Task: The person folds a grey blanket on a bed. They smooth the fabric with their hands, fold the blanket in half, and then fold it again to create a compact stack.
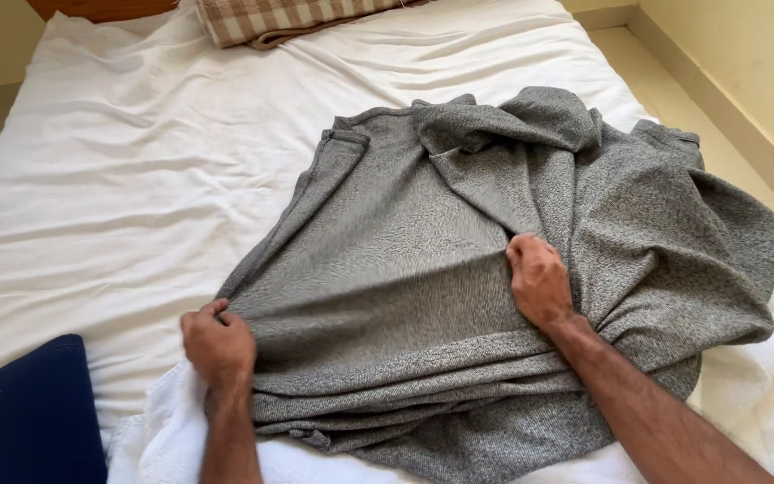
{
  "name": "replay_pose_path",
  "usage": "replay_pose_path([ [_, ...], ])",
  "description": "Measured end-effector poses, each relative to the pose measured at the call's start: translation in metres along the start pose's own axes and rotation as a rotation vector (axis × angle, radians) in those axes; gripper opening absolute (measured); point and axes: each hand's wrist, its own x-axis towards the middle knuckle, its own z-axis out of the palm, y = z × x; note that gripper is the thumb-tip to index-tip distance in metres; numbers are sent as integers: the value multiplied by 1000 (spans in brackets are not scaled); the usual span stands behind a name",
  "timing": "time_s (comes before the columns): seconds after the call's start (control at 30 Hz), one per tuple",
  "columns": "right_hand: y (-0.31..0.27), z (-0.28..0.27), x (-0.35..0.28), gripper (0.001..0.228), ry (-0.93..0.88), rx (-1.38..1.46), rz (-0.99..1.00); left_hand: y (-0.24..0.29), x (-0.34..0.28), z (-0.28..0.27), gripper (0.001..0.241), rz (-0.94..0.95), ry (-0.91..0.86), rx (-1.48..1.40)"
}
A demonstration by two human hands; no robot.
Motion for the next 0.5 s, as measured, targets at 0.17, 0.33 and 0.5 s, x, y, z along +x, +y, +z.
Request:
replay_pose_path([
  [0.17,-15,-33,5,16,33,96,3,35,-5,-69,23,35,-91,198],
  [0.33,-32,-68,-10,21,-216,9,-39,22,-16,-116,24,41,-350,489],
  [0.5,-56,-118,-32,35,-943,-248,206,29,-37,-141,26,-106,-800,811],
])
